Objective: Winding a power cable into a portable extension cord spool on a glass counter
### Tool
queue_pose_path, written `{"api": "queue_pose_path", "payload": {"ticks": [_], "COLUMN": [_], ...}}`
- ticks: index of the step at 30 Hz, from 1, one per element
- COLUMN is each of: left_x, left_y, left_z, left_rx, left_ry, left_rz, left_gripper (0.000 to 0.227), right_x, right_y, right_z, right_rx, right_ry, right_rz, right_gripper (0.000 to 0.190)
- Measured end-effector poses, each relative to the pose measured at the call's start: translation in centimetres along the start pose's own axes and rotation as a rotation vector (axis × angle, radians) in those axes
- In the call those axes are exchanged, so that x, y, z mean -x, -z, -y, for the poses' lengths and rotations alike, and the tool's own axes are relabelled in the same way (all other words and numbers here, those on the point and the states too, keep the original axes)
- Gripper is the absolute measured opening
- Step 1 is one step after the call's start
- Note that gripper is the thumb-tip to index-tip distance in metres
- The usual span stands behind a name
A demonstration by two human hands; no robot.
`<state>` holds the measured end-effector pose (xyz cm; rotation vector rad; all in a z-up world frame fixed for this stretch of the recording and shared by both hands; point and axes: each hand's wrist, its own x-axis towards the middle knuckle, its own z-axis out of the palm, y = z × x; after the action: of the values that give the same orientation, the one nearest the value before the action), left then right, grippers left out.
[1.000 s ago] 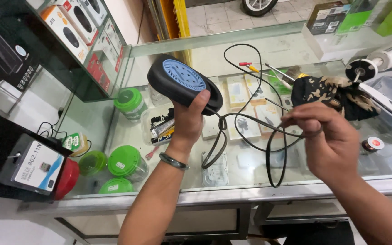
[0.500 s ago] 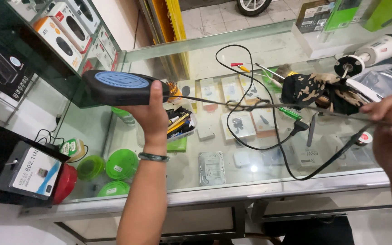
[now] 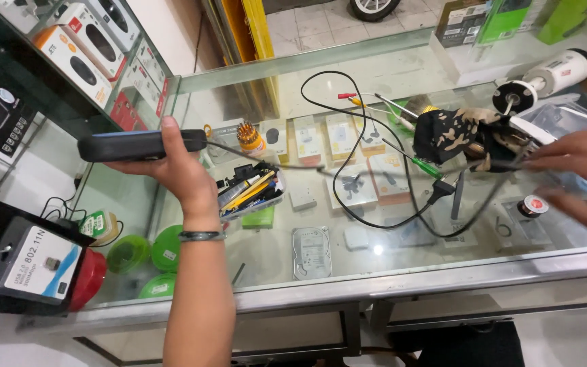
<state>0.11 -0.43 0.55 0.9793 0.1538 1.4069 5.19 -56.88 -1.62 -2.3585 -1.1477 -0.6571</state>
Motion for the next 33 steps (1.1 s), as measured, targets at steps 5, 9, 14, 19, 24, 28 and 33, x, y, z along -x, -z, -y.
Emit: {"api": "queue_pose_path", "payload": {"ticks": [5, 9, 14, 19, 24, 28, 33], "left_x": [2.7, 4.1, 3.5, 3.0, 2.7, 2.5, 2.6], "left_y": [-2.1, -2.6, -1.0, -0.6, -0.9, -1.2, -2.6], "left_z": [-1.0, -0.6, 1.2, 1.6, 0.9, 0.1, -1.7], "left_rx": [-0.123, -0.195, -0.156, -0.178, -0.166, -0.040, 0.211], "left_ry": [0.197, 0.173, 0.071, 0.036, 0.070, 0.185, 0.424], "left_rz": [0.004, 0.068, 0.163, 0.166, 0.112, 0.095, -0.021], "left_gripper": [0.130, 0.128, 0.115, 0.116, 0.122, 0.118, 0.112], "right_x": [-5.2, -7.8, -16.4, -19.7, -18.8, -18.3, -16.5], "right_y": [-0.8, -3.8, -7.1, -11.5, -14.3, -15.2, -15.1], "right_z": [9.4, 11.9, 16.2, 17.4, 18.2, 17.3, 16.5], "right_rx": [-0.251, -1.168, -0.686, -0.633, -0.914, -1.013, -1.259], "right_ry": [-0.036, -0.049, -0.015, -0.011, -0.003, -0.045, -0.162], "right_rz": [0.128, -0.099, -0.124, 0.418, 0.675, 0.683, 0.662], "right_gripper": [0.025, 0.017, 0.011, 0.049, 0.038, 0.034, 0.037]}}
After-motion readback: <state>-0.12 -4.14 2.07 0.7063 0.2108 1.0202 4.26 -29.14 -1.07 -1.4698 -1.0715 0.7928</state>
